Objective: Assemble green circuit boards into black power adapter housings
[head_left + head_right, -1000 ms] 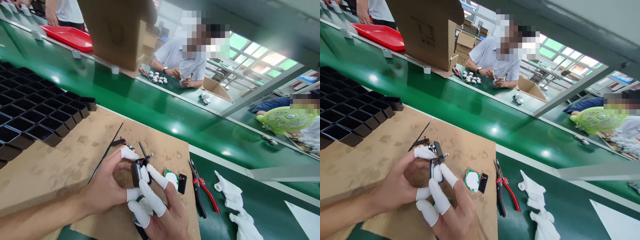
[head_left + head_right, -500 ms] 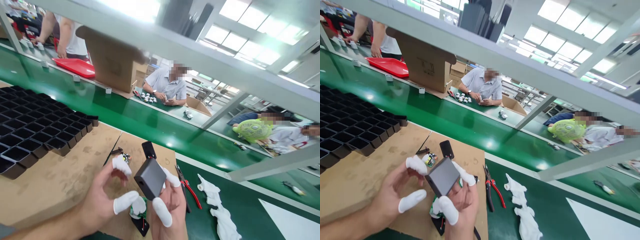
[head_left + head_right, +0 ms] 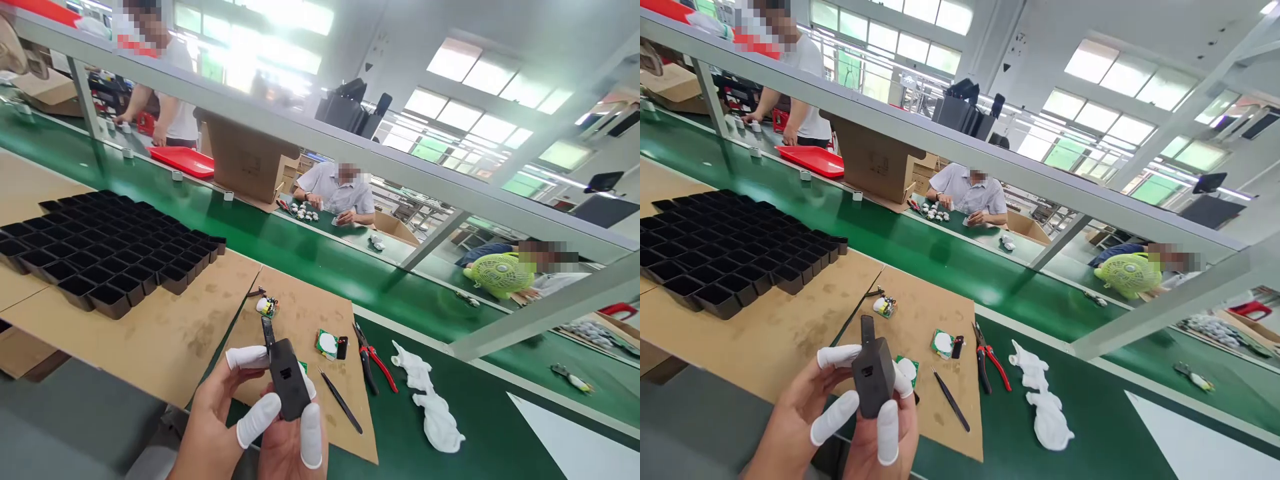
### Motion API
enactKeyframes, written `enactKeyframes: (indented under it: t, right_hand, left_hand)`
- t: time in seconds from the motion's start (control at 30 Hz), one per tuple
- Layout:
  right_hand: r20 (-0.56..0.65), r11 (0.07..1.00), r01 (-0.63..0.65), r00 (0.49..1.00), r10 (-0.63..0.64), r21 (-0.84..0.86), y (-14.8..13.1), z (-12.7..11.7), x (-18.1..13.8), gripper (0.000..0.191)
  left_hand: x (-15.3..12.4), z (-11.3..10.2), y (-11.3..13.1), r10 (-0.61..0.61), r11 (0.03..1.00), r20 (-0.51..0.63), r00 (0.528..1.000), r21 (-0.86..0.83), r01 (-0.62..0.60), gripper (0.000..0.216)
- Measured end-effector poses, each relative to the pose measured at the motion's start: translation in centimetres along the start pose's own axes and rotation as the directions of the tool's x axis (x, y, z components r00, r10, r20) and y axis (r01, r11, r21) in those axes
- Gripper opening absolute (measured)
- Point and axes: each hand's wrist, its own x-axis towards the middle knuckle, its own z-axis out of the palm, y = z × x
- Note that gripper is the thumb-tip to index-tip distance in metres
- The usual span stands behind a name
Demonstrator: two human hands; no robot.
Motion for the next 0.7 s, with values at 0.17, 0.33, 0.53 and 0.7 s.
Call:
enactKeyframes:
  t: [0.17,0.33,0.53,0.7]
  right_hand:
    - [-0.002,1.0,-0.025,1.0,0.025,0.006,1.3,0.4,-0.4,0.05]
    - [0.03,0.986,0.072,0.997,-0.068,-0.15,2.8,-0.5,-0.1,0.054]
    - [0.285,0.607,0.462,0.884,-0.37,-0.647,-1.1,-3.4,3.3,0.049]
    - [0.45,-0.277,0.365,0.81,-0.377,-0.889,-8.2,-10.5,7.7,0.037]
  left_hand:
    - [0.2,0.4,-0.2,-0.047,0.979,-0.007,0.999,-0.198,0.045,0.057]
    - [-0.1,0.6,0.8,-0.082,0.964,-0.049,0.995,-0.258,0.067,0.067]
    - [1.0,-0.1,1.5,-0.217,0.963,-0.219,0.951,-0.205,0.172,0.074]
    - [2.8,-2.3,0.6,-0.275,0.958,-0.295,0.915,-0.161,0.237,0.071]
